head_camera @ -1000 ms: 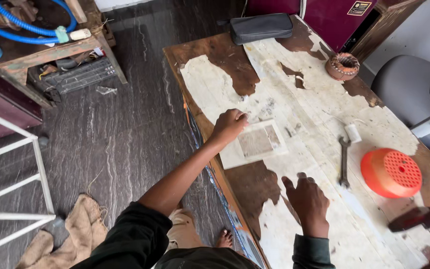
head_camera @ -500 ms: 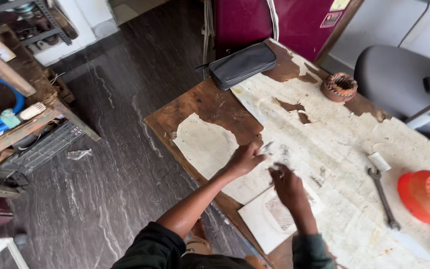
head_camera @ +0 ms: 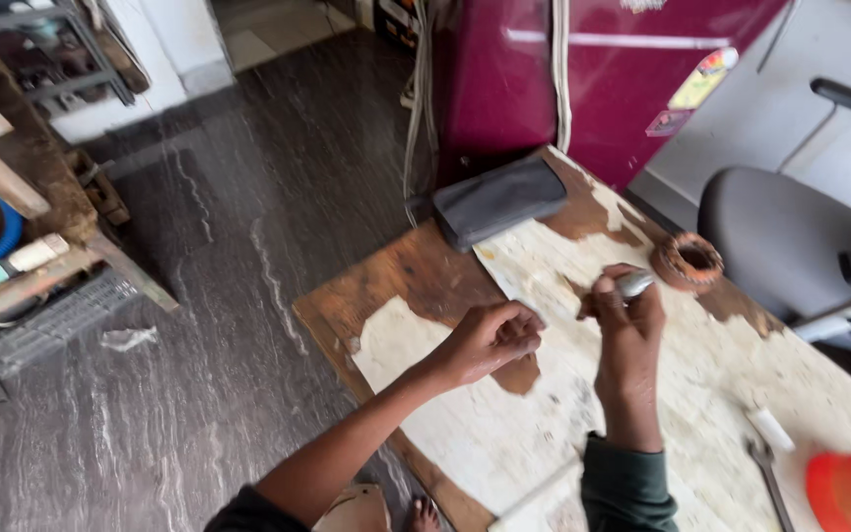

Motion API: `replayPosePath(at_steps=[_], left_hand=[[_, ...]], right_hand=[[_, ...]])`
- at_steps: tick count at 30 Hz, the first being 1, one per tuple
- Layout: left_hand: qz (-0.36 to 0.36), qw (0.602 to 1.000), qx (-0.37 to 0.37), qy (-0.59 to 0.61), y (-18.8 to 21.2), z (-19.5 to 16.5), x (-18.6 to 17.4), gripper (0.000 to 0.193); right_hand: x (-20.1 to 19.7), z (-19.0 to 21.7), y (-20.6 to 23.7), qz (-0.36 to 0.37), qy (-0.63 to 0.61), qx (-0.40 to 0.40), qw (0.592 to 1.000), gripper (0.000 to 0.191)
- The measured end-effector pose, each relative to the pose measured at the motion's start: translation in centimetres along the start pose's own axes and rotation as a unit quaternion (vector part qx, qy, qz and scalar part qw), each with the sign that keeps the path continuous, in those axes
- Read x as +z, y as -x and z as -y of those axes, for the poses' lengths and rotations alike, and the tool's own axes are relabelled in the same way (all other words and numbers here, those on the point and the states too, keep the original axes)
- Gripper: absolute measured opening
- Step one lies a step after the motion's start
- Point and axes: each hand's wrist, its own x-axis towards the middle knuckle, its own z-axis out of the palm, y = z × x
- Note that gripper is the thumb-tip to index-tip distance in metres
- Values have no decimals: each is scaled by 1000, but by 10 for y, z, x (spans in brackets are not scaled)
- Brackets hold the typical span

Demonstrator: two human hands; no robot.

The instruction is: The person washes a plastic sheet with water from a bucket, then closes a water tap. They wipe the top of a maroon refrigerator with a cloth and later use a brush to clean dust from a metal appliance frame on a workbench.

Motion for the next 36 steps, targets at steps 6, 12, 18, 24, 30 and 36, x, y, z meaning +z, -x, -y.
replayPosePath(at_steps=[6, 12, 18, 24, 30, 36], left_hand=[[-37, 997, -52, -38, -16, 34, -136, 25], [-77, 996, -33, -5, -38, 43, -350, 23], [-61, 980, -145, -121, -81, 52, -466, 30], [-11, 992, -44, -118, -161, 75, -463, 36], [78, 996, -26, -38, -224, 89, -420, 40], [55, 994, 50, -85, -312, 91, -408, 51]], right_hand=[[79, -37, -68, -4, -32, 66, 997, 10], [188, -82, -116, -44, -7, 45, 998, 21], [265, -94, -144, -178, -2, 34, 984, 27], [279, -79, -161, -210, 97, 43, 972, 22], [270, -104, -202, -242, 112, 52, 962, 31], [276, -115, -231, -255, -3, 28, 966, 21]])
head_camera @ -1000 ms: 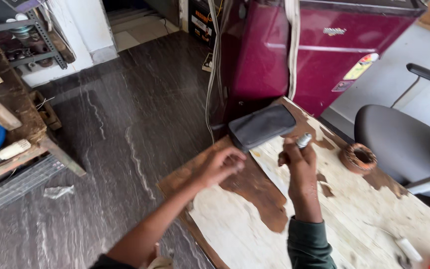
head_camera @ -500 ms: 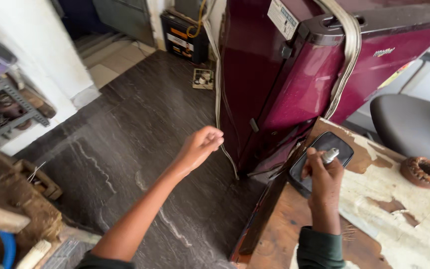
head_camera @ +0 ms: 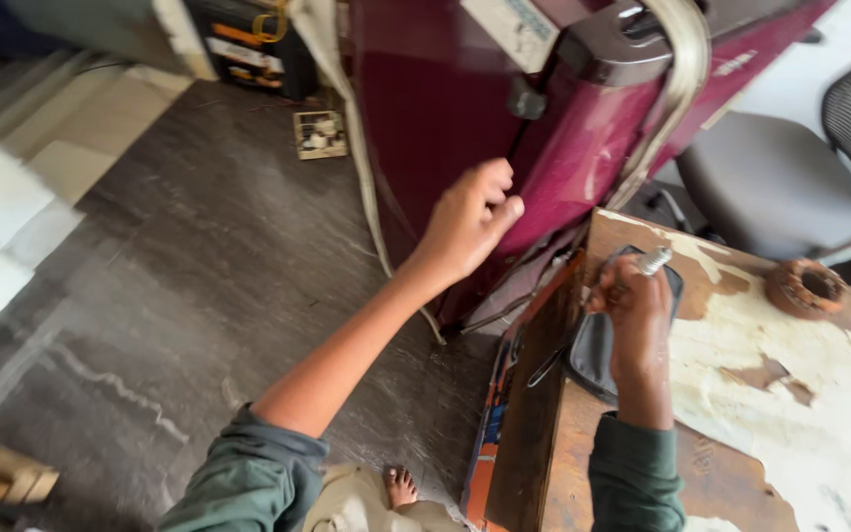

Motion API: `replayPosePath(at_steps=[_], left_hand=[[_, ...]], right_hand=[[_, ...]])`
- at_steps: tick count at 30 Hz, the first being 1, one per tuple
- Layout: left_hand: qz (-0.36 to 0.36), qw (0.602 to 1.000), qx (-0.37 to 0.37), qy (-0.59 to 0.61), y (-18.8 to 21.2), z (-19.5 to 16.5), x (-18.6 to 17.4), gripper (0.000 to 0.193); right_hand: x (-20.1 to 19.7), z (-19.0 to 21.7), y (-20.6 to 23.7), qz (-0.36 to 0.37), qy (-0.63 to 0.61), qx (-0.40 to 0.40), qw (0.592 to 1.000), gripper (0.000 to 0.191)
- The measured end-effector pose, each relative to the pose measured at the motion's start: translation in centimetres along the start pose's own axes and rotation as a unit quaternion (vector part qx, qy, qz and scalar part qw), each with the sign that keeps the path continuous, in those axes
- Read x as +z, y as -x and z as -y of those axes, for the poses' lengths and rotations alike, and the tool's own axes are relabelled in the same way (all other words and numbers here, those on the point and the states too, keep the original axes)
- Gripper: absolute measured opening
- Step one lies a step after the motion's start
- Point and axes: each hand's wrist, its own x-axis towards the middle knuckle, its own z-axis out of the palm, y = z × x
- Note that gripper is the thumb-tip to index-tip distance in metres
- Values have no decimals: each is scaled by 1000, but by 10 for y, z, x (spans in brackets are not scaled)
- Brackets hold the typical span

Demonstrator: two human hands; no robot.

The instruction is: The person washes a plastic sheet with water from a bucket, then closes a water tap. They wipe the top of a maroon refrigerator with a cloth and later use a brush to clean dust from a metal appliance frame on a workbench.

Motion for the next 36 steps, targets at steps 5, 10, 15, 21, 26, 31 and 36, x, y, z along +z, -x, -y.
replayPosePath(at_steps=[5, 10, 15, 21, 26, 31, 36], left_hand=[[-74, 978, 165, -107, -80, 2, -2, 101], [-69, 931, 304, -189, -157, 3, -7, 87], [15, 907, 347, -240, -186, -2, -4, 77], [7, 893, 385, -232, -175, 7, -7, 76], [-13, 881, 403, -249, -180, 9, -6, 77], [-23, 873, 424, -241, -184, 6, -6, 78], [162, 919, 300, -200, -229, -11, -7, 71]], right_hand=[[8, 0, -12, -38, 93, -41, 994, 27], [24, 30, -53, -101, 238, -144, 955, 29], [74, 92, -93, -189, 250, -235, 920, 26], [132, 133, -138, -179, 477, -340, 790, 26], [124, 154, -159, -92, 588, -346, 725, 31], [106, 162, -168, -119, 564, -328, 748, 30], [94, 158, -183, -134, 470, -269, 830, 26]])
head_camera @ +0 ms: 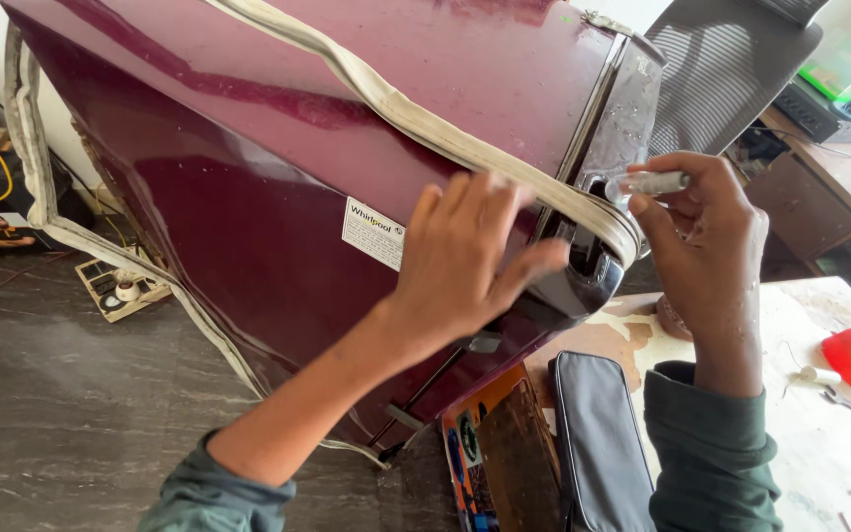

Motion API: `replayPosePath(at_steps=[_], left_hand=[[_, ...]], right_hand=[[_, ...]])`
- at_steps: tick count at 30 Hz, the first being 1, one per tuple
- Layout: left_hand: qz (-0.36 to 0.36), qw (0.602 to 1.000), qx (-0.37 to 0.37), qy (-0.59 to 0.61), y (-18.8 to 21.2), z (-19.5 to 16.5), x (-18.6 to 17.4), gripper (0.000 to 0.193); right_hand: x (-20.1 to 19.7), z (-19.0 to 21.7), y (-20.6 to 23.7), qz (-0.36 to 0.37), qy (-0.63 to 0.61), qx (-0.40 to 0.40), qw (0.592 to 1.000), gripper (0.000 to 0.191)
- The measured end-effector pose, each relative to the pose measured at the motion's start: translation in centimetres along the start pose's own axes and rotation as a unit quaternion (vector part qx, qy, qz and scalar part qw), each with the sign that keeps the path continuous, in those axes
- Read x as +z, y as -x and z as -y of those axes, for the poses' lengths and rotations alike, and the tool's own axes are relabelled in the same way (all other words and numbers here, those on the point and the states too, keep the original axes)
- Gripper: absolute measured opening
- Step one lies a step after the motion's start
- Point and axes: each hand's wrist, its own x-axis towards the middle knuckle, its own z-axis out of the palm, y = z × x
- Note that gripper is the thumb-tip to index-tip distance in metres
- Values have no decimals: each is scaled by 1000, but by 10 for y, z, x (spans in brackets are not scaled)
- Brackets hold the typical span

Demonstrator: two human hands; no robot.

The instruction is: The person washes a plastic sheet with water from a bucket, then closes a water tap. They wipe the top of a maroon refrigerator with a cloth and later use a brush to clean dust from a metal appliance frame on a workbench.

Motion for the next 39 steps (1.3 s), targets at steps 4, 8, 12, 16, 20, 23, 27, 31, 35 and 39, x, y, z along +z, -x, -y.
replayPosePath(at_steps=[4, 8, 12, 16, 20, 23, 27, 31, 35, 39], left_hand=[[-76, 992, 84, -63, -49, 9, -7, 57], [-32, 992, 116, -48, -55, 12, -7, 49], [9, 995, 100, -13, -44, 11, -12, 56], [-78, 978, 190, -21, -21, 7, -17, 60], [-266, 935, 232, 21, 6, 7, -12, 53], [-274, 937, 216, -9, 9, 9, -5, 50], [-269, 939, 215, -13, 8, 9, -5, 47], [-278, 935, 219, -22, 7, 9, -7, 46], [-283, 933, 224, -21, 6, 11, -5, 46], [-286, 932, 223, -20, 6, 12, -2, 46]], right_hand=[[1, -13, -6, 6, -145, 46, 988, 21], [0, -27, -9, 5, -140, 59, 988, 20], [4, -35, -13, 23, -114, 45, 992, 21], [7, -35, -16, 54, -126, 71, 988, 25], [7, -32, -15, 56, -99, 97, 989, 26], [8, -32, -14, 36, -90, 115, 989, 24], [10, -31, -12, 51, -20, 136, 989, 25], [12, -30, -14, 68, 50, 151, 985, 30], [14, -32, -16, 73, 107, 128, 983, 33], [12, -34, -15, 79, 50, 100, 991, 28]])
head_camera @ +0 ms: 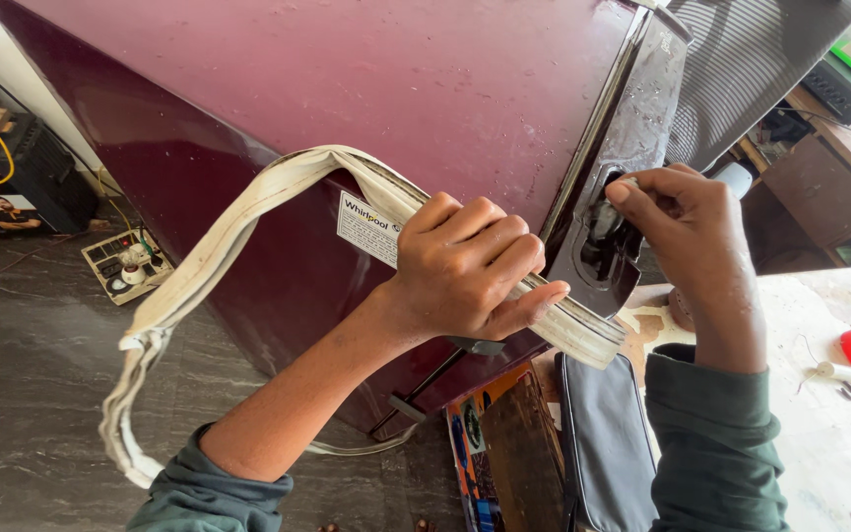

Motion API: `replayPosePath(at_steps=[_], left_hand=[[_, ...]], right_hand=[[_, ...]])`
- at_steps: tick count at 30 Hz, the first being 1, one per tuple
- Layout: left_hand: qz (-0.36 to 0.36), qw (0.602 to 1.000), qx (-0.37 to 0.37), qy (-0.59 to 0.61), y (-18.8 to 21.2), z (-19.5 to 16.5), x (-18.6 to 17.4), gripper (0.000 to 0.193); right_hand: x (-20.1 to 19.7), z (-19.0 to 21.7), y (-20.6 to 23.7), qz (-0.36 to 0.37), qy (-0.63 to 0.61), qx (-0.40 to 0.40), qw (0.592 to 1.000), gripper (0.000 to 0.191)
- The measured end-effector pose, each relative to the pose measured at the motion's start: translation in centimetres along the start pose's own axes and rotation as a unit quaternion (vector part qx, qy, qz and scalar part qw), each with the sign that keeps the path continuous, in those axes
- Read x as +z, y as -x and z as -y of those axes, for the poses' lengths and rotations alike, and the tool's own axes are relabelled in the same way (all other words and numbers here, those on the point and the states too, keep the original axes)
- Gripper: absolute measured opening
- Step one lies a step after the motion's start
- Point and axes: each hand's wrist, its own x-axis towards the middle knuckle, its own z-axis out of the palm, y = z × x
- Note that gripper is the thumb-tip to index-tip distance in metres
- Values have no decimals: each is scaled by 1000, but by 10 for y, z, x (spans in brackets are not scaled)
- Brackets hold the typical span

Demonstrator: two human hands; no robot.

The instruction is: The person washes a plastic sheet with water from a bucket, then closes a water tap. They wipe the top of a maroon refrigerator with a cloth and later use a brush to clean dust from a metal appliance frame on a workbench.

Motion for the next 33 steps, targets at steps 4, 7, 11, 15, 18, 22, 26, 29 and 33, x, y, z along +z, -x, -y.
replayPosePath(at_steps=[4, 7, 11, 15, 18, 22, 26, 29, 33], left_hand=[[1, 1000, 1, -5, 1, -1, 1, 46], [0, 1000, 3, -4, 1, -1, 2, 45], [2, 1000, 1, -5, 3, 0, 0, 44], [0, 1000, -1, -2, 3, 0, 1, 43], [-2, 1000, 0, -1, 1, 1, 1, 42], [0, 1000, -1, -4, -6, -1, -2, 41], [64, 996, -67, 17, -21, -11, -11, 30], [385, 898, -207, 43, -43, -9, -6, 29], [391, 904, -168, 45, -68, 1, 5, 36]], right_hand=[[-9, -1, 4, 57, -135, -16, 989, 24], [-17, 1, 5, 73, -137, 19, 988, 27], [-24, 6, 5, 73, -95, -3, 993, 28], [-26, 13, 5, 92, -35, -59, 993, 25], [-28, 18, 5, 92, 81, 6, 992, 25], [-31, 22, 2, 80, 74, -59, 992, 26], [-28, 26, 3, 51, 129, 2, 990, 23], [-22, 31, 8, 40, 169, 0, 985, 30], [-13, 37, 6, 74, 289, 36, 954, 40]])
